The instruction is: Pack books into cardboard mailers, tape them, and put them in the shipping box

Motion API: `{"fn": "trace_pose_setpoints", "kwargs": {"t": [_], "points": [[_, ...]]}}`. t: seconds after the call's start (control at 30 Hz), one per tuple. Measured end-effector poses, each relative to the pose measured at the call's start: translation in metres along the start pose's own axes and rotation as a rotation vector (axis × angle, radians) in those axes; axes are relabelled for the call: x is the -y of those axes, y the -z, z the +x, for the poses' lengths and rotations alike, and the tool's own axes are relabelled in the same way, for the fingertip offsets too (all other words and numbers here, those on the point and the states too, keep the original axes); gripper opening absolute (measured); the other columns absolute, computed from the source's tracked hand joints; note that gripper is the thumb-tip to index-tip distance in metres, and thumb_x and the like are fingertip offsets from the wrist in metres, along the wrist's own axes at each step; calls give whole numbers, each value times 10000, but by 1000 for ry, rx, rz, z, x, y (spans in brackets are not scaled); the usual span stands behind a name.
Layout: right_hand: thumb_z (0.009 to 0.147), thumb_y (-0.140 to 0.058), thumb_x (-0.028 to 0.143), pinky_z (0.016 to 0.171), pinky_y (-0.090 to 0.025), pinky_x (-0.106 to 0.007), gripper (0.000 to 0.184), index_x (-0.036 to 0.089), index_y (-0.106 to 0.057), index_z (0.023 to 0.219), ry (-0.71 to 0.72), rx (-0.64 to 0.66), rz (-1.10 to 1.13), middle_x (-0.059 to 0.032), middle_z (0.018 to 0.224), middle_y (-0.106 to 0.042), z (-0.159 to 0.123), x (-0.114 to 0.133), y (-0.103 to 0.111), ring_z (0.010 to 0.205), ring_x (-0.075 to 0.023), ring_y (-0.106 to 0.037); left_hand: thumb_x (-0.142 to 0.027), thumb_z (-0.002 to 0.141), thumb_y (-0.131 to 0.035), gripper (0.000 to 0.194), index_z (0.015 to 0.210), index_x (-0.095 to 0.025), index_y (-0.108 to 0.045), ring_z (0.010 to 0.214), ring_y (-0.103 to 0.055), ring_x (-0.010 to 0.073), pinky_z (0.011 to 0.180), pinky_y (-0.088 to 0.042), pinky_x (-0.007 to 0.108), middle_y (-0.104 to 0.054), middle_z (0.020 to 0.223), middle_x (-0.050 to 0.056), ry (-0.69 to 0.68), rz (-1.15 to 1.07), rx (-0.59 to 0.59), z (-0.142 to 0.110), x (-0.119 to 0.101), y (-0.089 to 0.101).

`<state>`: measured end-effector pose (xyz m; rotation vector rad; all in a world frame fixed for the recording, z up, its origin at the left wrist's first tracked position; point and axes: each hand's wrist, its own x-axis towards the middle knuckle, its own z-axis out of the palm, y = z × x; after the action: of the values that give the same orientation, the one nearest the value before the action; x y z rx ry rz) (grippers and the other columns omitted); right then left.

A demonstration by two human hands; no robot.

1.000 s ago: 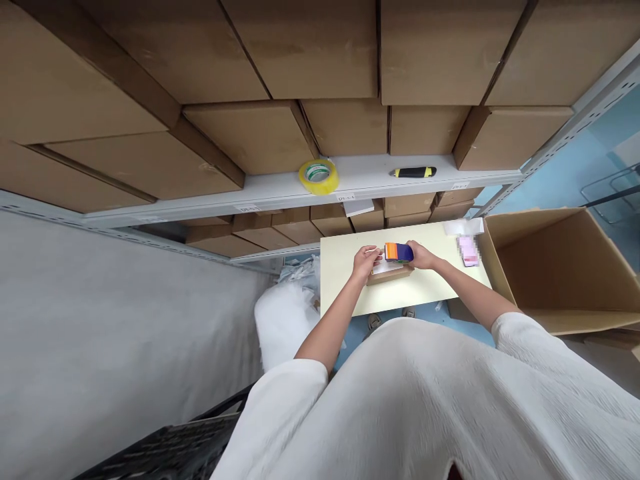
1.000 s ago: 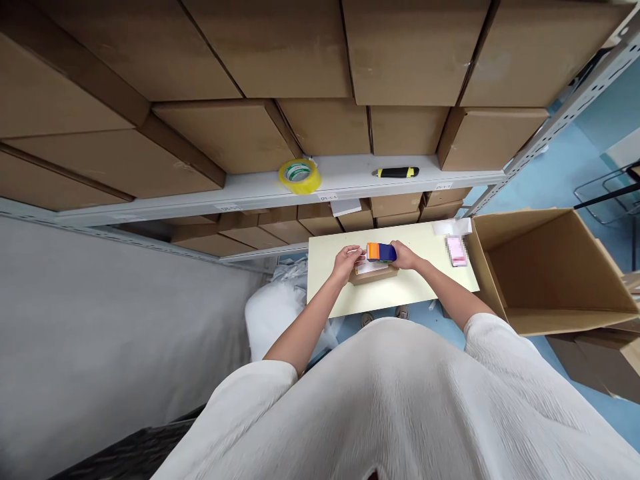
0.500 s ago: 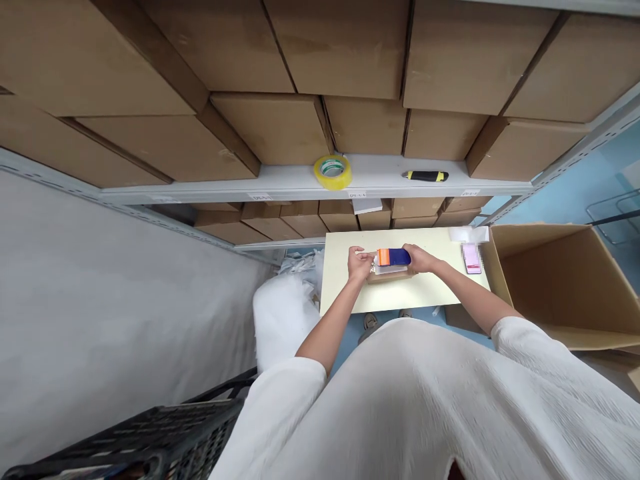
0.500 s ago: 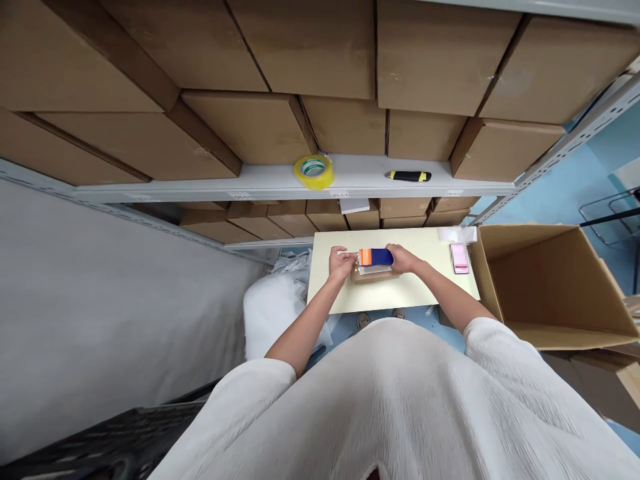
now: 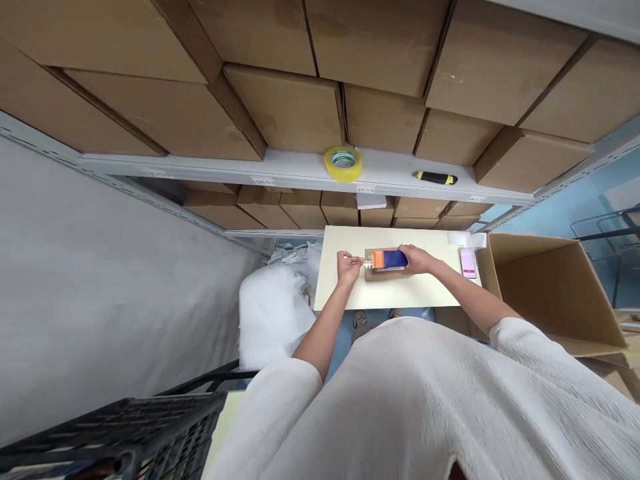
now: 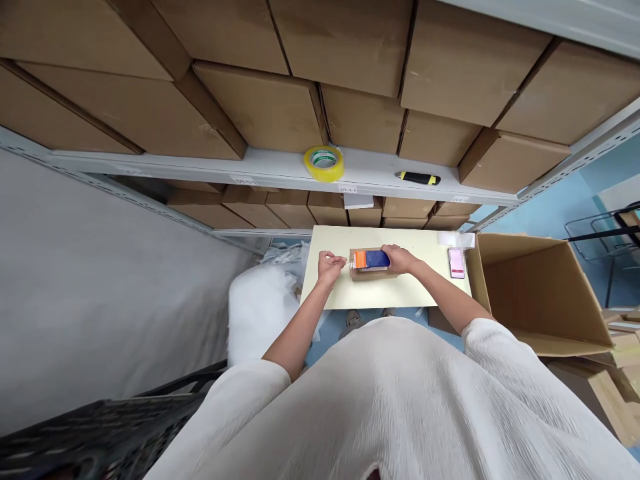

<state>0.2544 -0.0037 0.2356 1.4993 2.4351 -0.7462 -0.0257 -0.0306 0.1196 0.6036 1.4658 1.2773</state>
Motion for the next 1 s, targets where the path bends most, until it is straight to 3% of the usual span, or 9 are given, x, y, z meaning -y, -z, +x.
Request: {"fn": "trace_pose_setpoints", "kwargs": {"t": [0.07,0.17,0.27,0.6,0.9,1.0], "points": [[772,-778,179,748,-450,-316,457,225,-560,1170,-25,5,-14,-115,1151,-702,-1,-5,4,1005,-283,-636,-101,654,-764,514,943,-291,-383,682,-670,133,676,-495,236,-614,726,-87,9,-4,-63,7,1,13],[792,-748,173,743,-444,-302,396,225,-563,1139,-23,8,-12,-94,1119,-701,-2,-15,9,978,-260,-630,-118,625,-776,527,952,-287,-400,661,-643,137,642,-456,224,-629,749,-73,55,14,-48,15,2,30],[798,-742,169,732,-437,-303,402,224,-564,1154,-20,26,-47,-104,1148,-696,0,-17,12,1005,-268,-628,-130,623,-773,527,975,-286,-413,656,-626,135,644,-436,220,-617,737,-79,72,33,-56,16,5,36],[896,-736,209,772,-440,-325,377,223,-564,1231,-13,46,-152,-138,1202,-712,3,-16,10,1061,-294,-645,-151,648,-796,497,962,-277,-432,693,-677,126,738,-492,248,-646,706,-96,122,36,-68,9,33,23],[875,-746,197,770,-432,-319,418,220,-559,1248,-28,62,-186,-132,1199,-714,8,-19,7,1075,-299,-640,-130,736,-762,392,1024,-245,-522,810,-701,147,847,-533,279,-638,782,-57,152,57,26,3,57,-10],[866,-743,190,780,-436,-323,417,216,-562,1241,-26,57,-191,-130,1189,-714,9,-19,6,1066,-300,-639,-155,768,-773,404,1092,-240,-547,817,-687,147,837,-546,289,-643,850,-38,145,109,4,2,61,-14]]}}
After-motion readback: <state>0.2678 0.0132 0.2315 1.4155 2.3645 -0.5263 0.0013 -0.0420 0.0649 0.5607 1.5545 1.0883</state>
